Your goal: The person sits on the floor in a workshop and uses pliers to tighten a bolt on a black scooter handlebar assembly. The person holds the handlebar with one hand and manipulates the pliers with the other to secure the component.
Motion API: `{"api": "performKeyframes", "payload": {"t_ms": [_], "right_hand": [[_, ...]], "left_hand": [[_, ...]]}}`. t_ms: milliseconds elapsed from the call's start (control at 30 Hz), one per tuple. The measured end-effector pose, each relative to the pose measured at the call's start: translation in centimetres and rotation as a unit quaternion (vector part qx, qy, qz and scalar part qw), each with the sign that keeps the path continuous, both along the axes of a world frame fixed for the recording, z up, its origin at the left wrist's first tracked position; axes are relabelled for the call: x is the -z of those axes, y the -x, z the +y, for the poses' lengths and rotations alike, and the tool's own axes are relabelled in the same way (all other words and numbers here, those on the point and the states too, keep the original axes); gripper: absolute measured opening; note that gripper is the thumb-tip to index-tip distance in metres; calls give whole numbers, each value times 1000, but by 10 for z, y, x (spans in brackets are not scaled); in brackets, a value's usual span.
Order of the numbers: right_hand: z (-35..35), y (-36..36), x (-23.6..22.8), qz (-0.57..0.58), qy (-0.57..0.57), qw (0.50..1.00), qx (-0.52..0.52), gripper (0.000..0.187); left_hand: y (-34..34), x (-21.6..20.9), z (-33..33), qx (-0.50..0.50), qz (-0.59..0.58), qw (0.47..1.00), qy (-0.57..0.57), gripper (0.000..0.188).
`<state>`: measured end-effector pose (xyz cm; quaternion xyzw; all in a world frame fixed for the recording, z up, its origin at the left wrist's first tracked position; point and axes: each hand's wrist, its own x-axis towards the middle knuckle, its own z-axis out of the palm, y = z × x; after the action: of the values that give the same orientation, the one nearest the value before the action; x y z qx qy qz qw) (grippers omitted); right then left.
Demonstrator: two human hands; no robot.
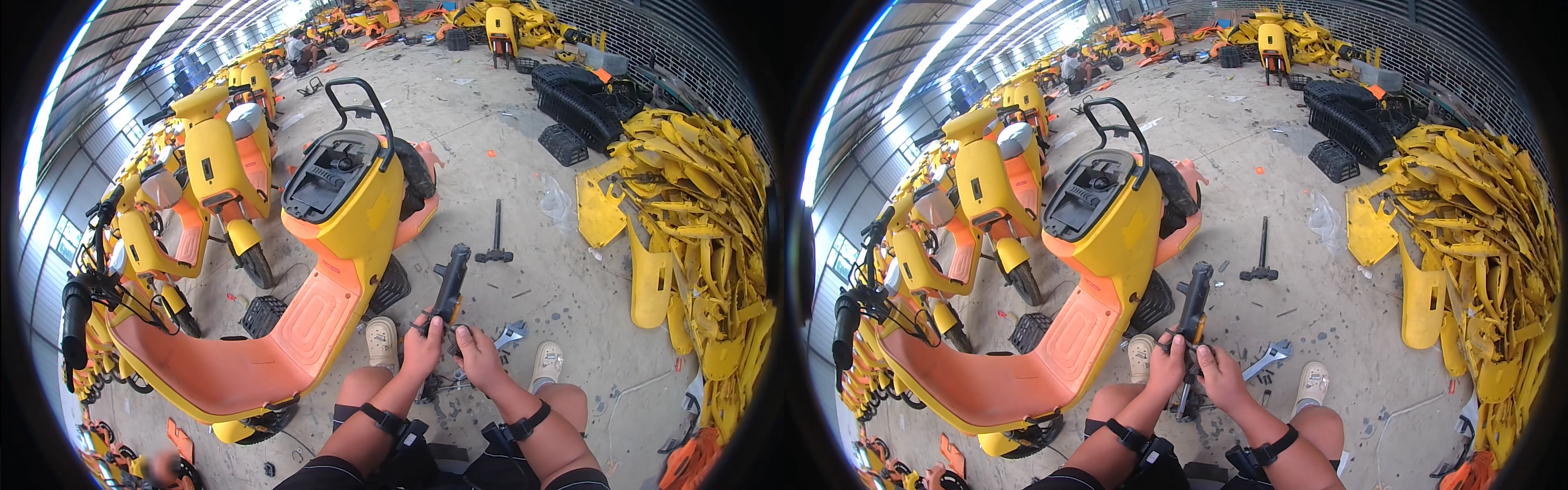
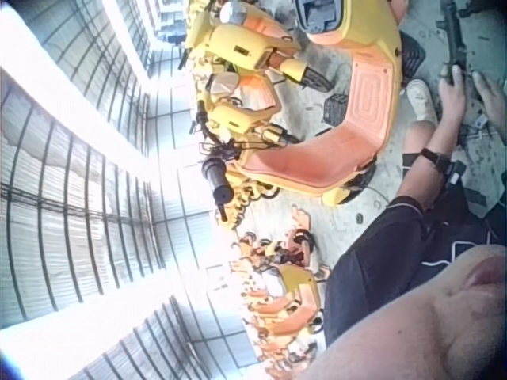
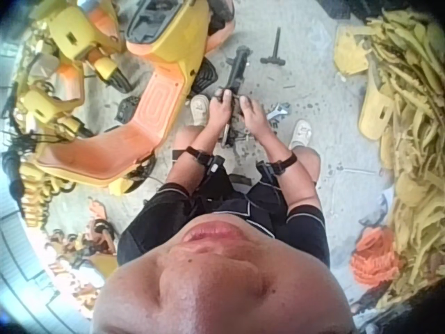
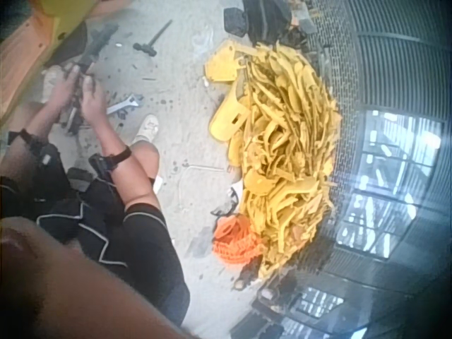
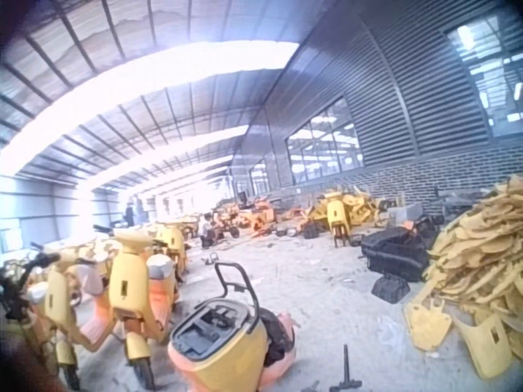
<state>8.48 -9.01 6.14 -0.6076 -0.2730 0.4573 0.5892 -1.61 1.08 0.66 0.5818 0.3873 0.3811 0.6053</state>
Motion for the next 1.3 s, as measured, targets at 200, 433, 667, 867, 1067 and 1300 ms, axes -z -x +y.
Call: {"api": "performKeyframes", "payload": {"t_ms": [200, 433, 667, 867, 1067, 1300], "right_hand": [[0, 3, 3, 15, 1, 1000, -14, 44], [0, 6, -4, 15, 12, 999, -29, 44], [1, 6, -4, 13, 3, 1000, -26, 44], [2, 5, -5, 33, -3, 999, -14, 46], [3, 1, -7, 55, 11, 998, -27, 45], [6, 4, -15, 79, -14, 997, -18, 41]], "left_hand": [[2, -10, -5, -23, 29, 999, -4, 36], [3, -8, -6, -34, 10, 998, -42, 38], [1, 16, 1, -48, -24, 998, -20, 47], [3, 22, 5, -22, 25, 998, -47, 54], [1, 13, 3, -27, 19, 999, -40, 56], [-6, 2, 0, -40, -6, 998, -50, 61]]}}
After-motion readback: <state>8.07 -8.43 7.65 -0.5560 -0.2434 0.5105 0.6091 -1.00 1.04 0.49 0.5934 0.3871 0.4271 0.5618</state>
